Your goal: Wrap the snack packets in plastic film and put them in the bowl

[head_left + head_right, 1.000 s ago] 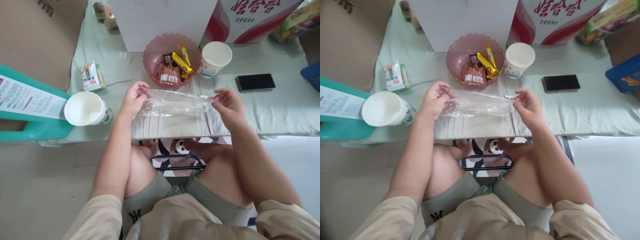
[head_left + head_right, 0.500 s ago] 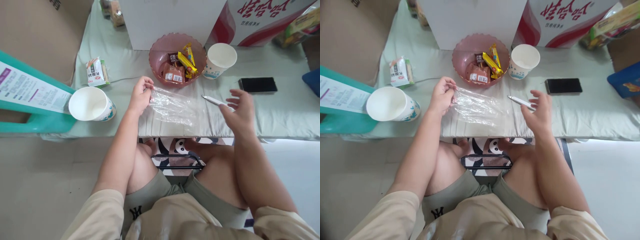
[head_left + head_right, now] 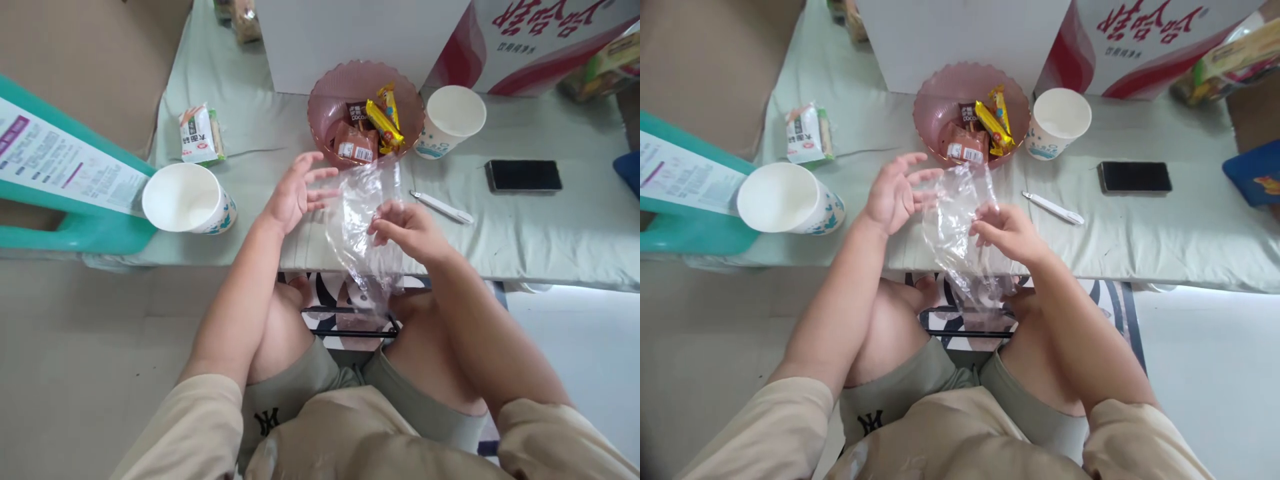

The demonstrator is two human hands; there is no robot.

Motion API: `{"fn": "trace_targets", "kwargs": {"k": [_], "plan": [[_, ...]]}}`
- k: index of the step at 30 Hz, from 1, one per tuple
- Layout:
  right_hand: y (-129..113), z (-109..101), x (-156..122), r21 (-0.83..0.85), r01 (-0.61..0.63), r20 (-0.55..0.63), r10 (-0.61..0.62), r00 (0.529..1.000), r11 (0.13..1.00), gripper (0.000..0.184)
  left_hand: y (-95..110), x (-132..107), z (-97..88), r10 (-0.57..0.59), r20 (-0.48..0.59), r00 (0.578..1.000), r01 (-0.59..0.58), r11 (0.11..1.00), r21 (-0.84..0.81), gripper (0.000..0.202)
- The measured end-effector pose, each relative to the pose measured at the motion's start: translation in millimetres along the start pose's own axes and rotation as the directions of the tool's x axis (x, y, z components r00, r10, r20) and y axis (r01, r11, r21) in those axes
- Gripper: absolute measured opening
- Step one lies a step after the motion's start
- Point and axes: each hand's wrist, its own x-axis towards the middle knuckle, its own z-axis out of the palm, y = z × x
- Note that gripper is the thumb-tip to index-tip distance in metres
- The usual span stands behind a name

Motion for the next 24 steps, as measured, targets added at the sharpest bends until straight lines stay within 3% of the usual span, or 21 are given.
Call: {"fn": "trace_targets", "kwargs": {"k": [3, 6, 8, 10, 13, 15, 17, 24], "plan": [[1.4, -0.7, -1.2, 0.001, 0.041, -0.229, -0.04, 0.973, 0.999, 0.026, -4.6, -6.6, 14.6, -0.048, 0.114, 0.992, 0.05, 0.999, -0.019, 0.057], [4.1, 0.9, 2.4, -0.049, 0.02, -0.378, -0.037, 0.925, 0.999, 0.021, -13.9, -12.4, 35.4, -0.112, 0.287, 0.951, 0.119, 0.993, -0.007, 0.047], [5.5, 0.2, 3.4, -0.086, 0.009, -0.438, -0.046, 0.898, 0.996, 0.021, -20.0, -11.9, 45.6, -0.152, 0.298, 0.943, 0.14, 0.988, 0.063, 0.032], [6.3, -2.9, 2.3, -0.098, 0.02, -0.478, -0.065, 0.876, 0.995, 0.022, -23.5, -8.6, 50.5, -0.176, 0.226, 0.958, 0.145, 0.978, 0.15, 0.018], [6.9, -10.0, -0.6, -0.044, 0.016, -0.401, -0.032, 0.915, 0.999, 0.03, -22.3, -3.8, 48.8, -0.169, 0.168, 0.971, 0.139, 0.975, 0.175, 0.015], [7.8, -14.1, -1.7, -0.021, -0.031, -0.266, 0.024, 0.964, 0.999, 0.034, -19.4, -2.5, 44.0, -0.14, 0.188, 0.972, 0.11, 0.98, 0.164, 0.023], [9.5, -17.0, -2.0, -0.018, -0.056, -0.187, 0.052, 0.981, 0.998, 0.03, -17.4, -2.3, 38.5, -0.119, 0.212, 0.97, 0.081, 0.98, 0.18, 0.026], [20.2, -21.9, -0.9, 0.151, 0.103, -0.216, -0.069, 0.974, 0.983, 0.03, -19.0, 0.8, 24.9, -0.058, 0.202, 0.978, 0.048, 0.997, 0.056, 0.017]]}}
